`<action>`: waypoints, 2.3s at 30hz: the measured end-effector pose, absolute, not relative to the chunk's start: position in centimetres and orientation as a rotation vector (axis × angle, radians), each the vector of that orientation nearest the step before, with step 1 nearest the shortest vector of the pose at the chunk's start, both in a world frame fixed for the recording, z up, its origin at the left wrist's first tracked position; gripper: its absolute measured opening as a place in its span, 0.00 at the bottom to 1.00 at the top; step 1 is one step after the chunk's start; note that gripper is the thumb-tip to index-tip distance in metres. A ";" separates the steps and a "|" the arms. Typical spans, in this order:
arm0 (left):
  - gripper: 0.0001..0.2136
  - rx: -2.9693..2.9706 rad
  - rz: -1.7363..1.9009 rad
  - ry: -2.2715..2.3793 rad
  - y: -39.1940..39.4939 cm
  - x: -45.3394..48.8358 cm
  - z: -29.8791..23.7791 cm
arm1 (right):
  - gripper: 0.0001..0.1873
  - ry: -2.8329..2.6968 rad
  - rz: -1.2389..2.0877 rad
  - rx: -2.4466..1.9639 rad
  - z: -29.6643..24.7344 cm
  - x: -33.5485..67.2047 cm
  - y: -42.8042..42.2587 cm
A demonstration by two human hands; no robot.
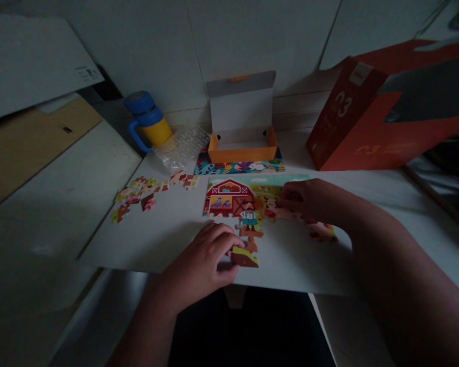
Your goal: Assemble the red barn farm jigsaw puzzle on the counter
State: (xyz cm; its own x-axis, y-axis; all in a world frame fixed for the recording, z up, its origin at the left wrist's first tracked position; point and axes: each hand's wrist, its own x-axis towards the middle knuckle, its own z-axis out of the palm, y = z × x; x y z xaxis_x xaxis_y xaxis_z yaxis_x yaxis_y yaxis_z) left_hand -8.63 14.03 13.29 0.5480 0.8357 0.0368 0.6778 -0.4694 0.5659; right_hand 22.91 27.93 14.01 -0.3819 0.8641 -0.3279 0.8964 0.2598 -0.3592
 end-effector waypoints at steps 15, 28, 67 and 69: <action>0.18 2.336 0.423 1.210 14.1 -7.3 13.4 | 0.14 2.405 -0.783 1.740 14.7 22.4 27.5; 0.19 2.300 0.463 1.175 14.3 -7.2 13.1 | 0.13 2.433 -0.768 1.738 14.6 22.5 27.5; 0.17 2.491 0.371 1.278 12.1 -5.9 13.6 | 0.16 2.517 -0.749 1.688 13.6 23.0 27.8; 0.15 2.479 0.397 1.298 12.3 -7.0 13.5 | 0.17 2.519 -0.743 1.684 13.7 22.9 27.8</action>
State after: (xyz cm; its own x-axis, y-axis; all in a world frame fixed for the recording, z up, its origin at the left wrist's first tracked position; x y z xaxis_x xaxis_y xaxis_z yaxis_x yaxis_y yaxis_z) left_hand -7.04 12.31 13.49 0.5502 0.8293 0.0978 0.7421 -0.5392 0.3982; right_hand 22.93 27.84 13.71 -0.4171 0.8664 -0.2745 0.8766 0.3038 -0.3732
